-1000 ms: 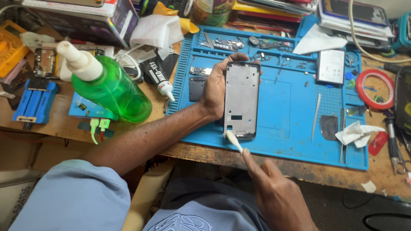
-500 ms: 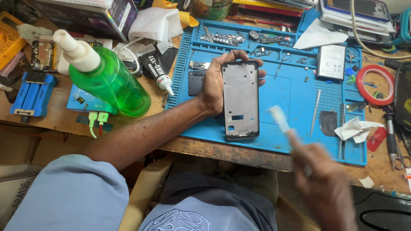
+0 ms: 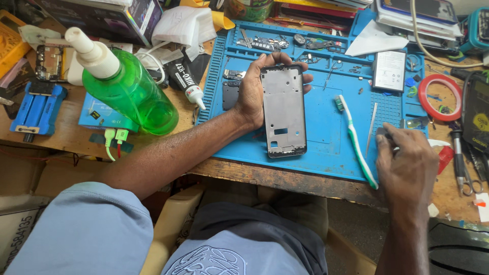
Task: The person cleans the inside of a disassembled smartphone chassis using a toothbrush and a metal pick. The person scrubs the interior surfaces and then uses the pick to remove debris from small crevices and holes.
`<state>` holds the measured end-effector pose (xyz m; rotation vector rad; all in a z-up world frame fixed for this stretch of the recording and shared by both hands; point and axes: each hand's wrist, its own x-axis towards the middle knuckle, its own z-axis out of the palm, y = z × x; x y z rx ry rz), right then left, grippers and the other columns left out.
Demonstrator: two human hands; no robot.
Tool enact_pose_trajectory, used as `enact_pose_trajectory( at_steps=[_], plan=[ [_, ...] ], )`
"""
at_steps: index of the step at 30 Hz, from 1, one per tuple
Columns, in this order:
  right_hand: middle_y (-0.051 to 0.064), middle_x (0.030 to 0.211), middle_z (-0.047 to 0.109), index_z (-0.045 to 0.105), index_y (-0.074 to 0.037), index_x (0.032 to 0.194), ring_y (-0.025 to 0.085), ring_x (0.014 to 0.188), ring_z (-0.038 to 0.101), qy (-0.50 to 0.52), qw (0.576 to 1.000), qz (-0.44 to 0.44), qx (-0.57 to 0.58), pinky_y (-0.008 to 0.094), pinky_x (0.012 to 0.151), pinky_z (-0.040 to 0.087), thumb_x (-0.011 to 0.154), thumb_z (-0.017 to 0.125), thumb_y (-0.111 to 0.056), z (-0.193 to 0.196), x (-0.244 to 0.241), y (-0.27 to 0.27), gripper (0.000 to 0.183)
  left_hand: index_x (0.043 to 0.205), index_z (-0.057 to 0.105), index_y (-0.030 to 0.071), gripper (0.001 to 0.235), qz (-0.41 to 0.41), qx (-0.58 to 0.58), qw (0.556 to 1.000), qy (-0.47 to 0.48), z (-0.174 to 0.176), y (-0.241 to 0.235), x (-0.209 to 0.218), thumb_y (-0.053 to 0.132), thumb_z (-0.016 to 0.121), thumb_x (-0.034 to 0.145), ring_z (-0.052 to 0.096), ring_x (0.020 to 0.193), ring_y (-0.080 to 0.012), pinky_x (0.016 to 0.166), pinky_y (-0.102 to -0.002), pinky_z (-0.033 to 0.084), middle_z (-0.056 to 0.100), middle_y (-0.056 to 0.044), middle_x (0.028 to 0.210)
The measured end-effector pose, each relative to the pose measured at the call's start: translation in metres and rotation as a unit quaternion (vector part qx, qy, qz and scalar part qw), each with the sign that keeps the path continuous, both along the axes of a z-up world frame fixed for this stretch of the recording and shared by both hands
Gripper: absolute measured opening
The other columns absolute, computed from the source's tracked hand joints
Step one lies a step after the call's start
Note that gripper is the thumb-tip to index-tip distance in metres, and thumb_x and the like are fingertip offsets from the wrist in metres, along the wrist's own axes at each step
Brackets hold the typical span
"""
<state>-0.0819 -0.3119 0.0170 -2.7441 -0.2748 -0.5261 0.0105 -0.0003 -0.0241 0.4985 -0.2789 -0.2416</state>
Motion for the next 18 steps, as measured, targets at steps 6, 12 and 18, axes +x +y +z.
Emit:
enact_pose_trajectory(
  at_steps=[6, 12, 18],
  plan=[
    [0.021, 0.106, 0.071, 0.076, -0.002, 0.120, 0.035, 0.091, 0.069, 0.033, 0.998, -0.004, -0.046, 0.046, 0.084, 0.056, 0.096, 0.075, -0.015, 0.004, 0.030, 0.017, 0.028, 0.115, 0.052, 0.007, 0.041, -0.032, -0.023, 0.999, 0.006, 0.010, -0.003, 0.000, 0.043, 0.032, 0.113, 0.066, 0.118, -0.0357, 0.109, -0.052, 0.056, 0.063, -0.020, 0.123],
    [0.024, 0.110, 0.069, 0.070, -0.002, 0.129, 0.037, 0.091, 0.070, 0.093, 0.989, -0.033, -0.112, 0.048, 0.085, 0.057, 0.091, 0.069, -0.005, 0.006, 0.040, 0.016, 0.038, 0.115, 0.056, 0.008, 0.043, -0.026, 0.047, 0.998, -0.016, 0.013, -0.005, 0.009, 0.046, 0.035, 0.109, 0.068, 0.113, -0.0368, 0.102, -0.052, 0.057, 0.063, -0.024, 0.121],
    [0.030, 0.107, 0.060, 0.057, 0.002, 0.137, 0.045, 0.088, 0.065, 0.058, 0.992, 0.018, -0.107, 0.052, 0.079, 0.056, 0.090, 0.060, 0.004, -0.012, 0.047, 0.003, 0.048, 0.114, 0.057, 0.008, 0.049, -0.038, 0.047, 0.997, -0.043, 0.025, -0.019, 0.033, 0.051, 0.033, 0.108, 0.069, 0.109, -0.0355, 0.095, -0.050, 0.060, 0.066, -0.023, 0.119]
  ],
)
